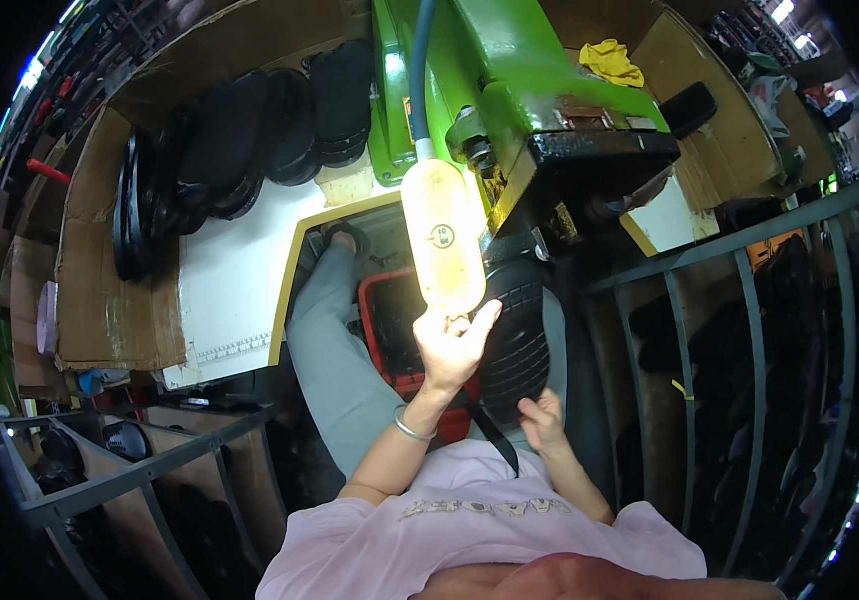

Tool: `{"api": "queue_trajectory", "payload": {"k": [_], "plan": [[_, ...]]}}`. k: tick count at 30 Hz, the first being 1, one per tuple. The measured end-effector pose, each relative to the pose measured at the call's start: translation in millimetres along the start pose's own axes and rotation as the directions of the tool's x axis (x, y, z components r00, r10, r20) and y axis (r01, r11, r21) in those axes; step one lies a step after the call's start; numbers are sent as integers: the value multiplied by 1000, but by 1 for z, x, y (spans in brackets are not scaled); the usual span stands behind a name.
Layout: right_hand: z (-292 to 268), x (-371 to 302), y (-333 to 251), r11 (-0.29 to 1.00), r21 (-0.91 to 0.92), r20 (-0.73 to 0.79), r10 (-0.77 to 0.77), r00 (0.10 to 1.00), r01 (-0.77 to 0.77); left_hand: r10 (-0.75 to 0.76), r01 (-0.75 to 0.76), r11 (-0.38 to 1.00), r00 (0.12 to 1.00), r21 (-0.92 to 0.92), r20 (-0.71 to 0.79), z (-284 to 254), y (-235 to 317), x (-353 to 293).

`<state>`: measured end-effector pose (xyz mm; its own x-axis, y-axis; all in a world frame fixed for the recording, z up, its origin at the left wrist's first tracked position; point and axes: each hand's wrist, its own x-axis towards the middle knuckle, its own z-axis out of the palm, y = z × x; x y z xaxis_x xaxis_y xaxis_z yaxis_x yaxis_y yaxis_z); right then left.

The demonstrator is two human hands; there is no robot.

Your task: The person uses a green bench grinder to smooth the bottom of black shoe soles. They hold each sole against the rotating wheel, moving it back and forth to grind the surface, then place the finished sole on a nearby stack.

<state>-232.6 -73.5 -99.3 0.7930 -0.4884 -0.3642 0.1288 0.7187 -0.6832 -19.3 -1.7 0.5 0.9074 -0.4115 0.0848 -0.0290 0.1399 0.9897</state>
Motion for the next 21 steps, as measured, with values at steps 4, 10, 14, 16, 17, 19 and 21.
{"api": "queue_trajectory", "payload": {"k": [4,10,14,16,17,19,21], "plan": [[-5,14,-60,955,-95,-176,-293,940,280,-51,51,956,999,-288,8,7,-6,-6],[14,74,-149,868,-179,-202,-493,846,463,-50,63,936,998,-345,47,5,-3,-2],[48,116,-171,841,-204,-43,-519,854,501,32,-29,972,999,-233,7,-18,13,14],[63,129,-163,864,-172,-2,-482,876,474,126,-129,987,991,-93,-33,-39,28,21],[69,133,-157,878,-143,31,-457,889,457,99,-99,994,995,-51,-5,-54,25,23],[83,138,-142,901,-100,88,-414,906,421,70,-69,996,997,-52,22,-82,24,24],[96,138,-127,905,-103,158,-394,905,412,8,-7,998,1000,-61,17,-109,23,18]]}}
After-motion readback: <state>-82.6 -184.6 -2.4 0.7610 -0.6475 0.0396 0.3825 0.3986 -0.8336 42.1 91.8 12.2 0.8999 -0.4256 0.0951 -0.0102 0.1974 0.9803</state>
